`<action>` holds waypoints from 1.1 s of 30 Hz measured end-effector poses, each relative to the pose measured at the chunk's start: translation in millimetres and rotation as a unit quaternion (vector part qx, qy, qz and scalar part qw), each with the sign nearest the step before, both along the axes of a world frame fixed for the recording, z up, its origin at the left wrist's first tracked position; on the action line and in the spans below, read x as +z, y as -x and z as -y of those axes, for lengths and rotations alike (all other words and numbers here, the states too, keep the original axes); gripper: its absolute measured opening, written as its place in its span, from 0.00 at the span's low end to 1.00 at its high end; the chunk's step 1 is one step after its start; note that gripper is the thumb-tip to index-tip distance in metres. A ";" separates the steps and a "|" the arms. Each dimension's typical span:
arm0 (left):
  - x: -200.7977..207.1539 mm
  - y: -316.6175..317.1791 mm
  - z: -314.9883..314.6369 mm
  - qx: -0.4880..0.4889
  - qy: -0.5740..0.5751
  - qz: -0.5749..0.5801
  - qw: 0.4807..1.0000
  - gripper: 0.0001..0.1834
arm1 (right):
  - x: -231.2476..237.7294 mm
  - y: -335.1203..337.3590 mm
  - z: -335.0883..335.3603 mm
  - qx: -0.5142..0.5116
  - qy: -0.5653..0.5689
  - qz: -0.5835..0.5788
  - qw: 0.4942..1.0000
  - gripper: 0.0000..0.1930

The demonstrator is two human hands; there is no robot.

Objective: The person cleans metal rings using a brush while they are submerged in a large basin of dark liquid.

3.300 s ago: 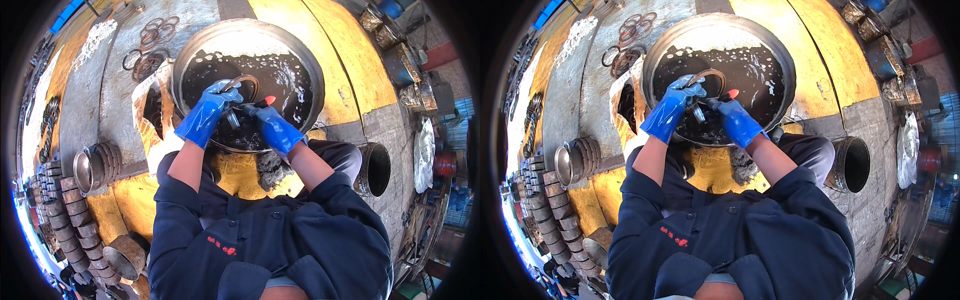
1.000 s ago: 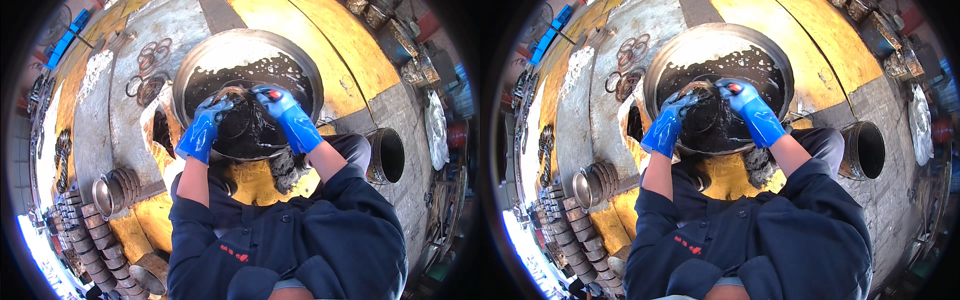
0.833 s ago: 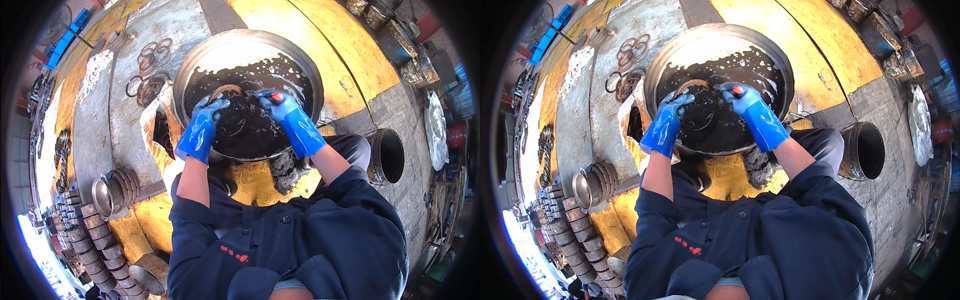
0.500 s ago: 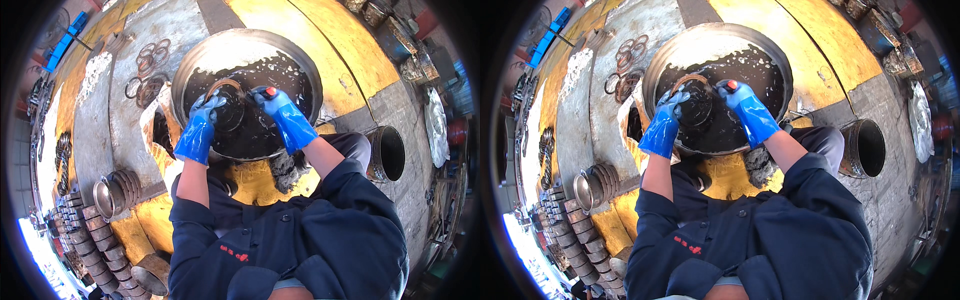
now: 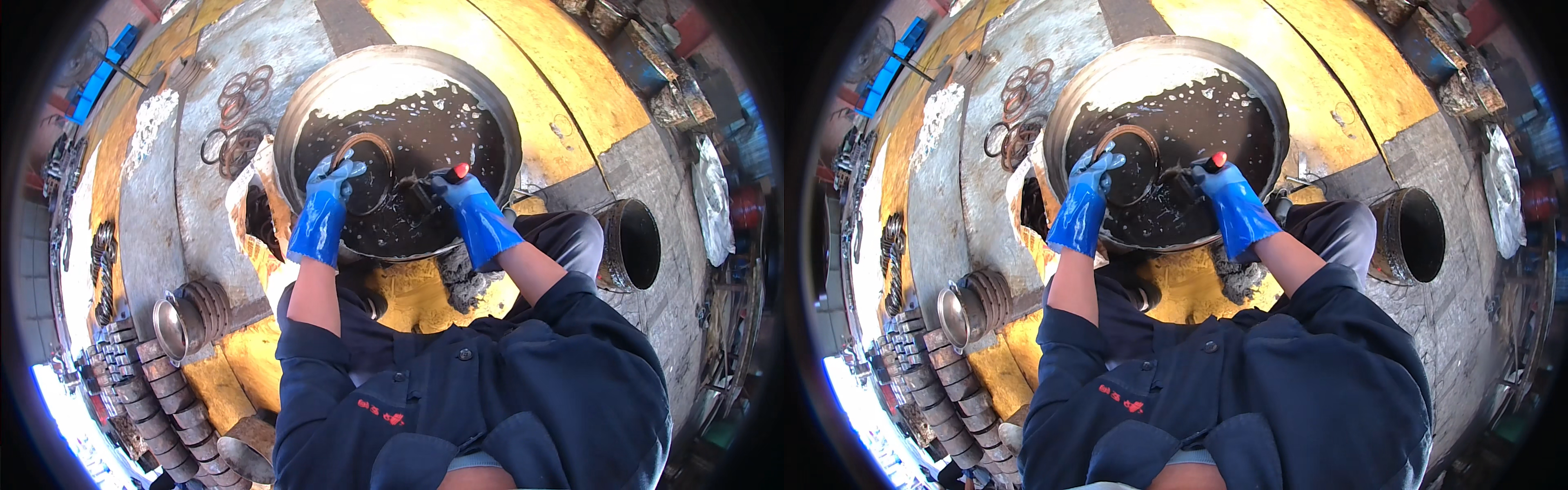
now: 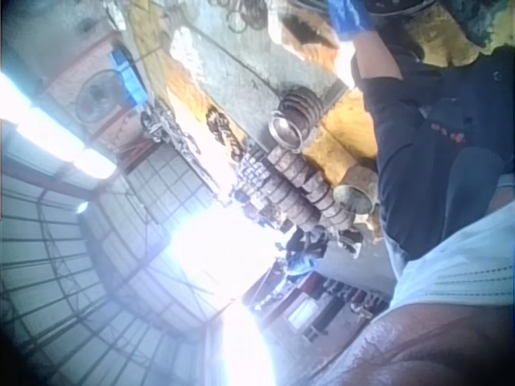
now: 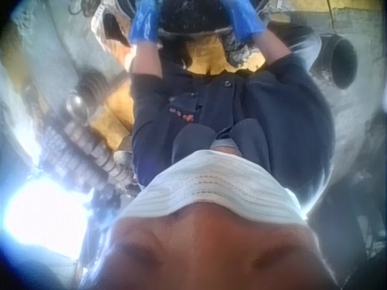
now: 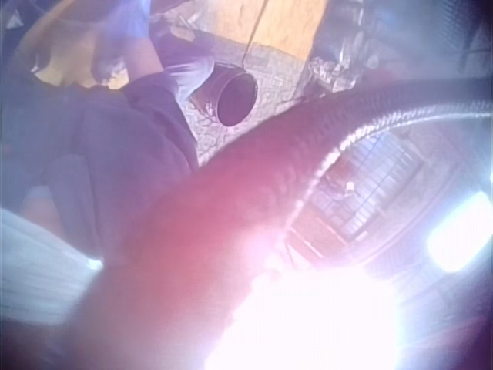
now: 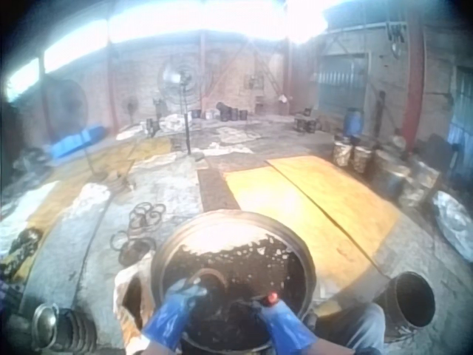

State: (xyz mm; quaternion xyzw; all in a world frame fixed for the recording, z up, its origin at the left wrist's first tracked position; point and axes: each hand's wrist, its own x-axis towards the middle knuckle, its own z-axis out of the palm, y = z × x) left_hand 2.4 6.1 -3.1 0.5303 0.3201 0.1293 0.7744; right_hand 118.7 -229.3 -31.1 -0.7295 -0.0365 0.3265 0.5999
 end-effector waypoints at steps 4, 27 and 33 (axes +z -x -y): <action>1.7 0.7 1.2 -0.006 -0.045 -0.035 0.998 0.14 | 13.2 -7.4 -0.3 0.115 0.176 0.196 0.958 0.13; 1.4 12.1 -0.8 -0.022 -0.050 0.039 0.998 0.17 | 31.1 48.1 -11.6 0.064 -0.222 -0.189 0.954 0.13; 8.0 -2.1 16.3 -0.052 -0.074 0.019 0.996 0.14 | 31.4 4.9 -34.8 0.109 0.020 0.247 0.963 0.11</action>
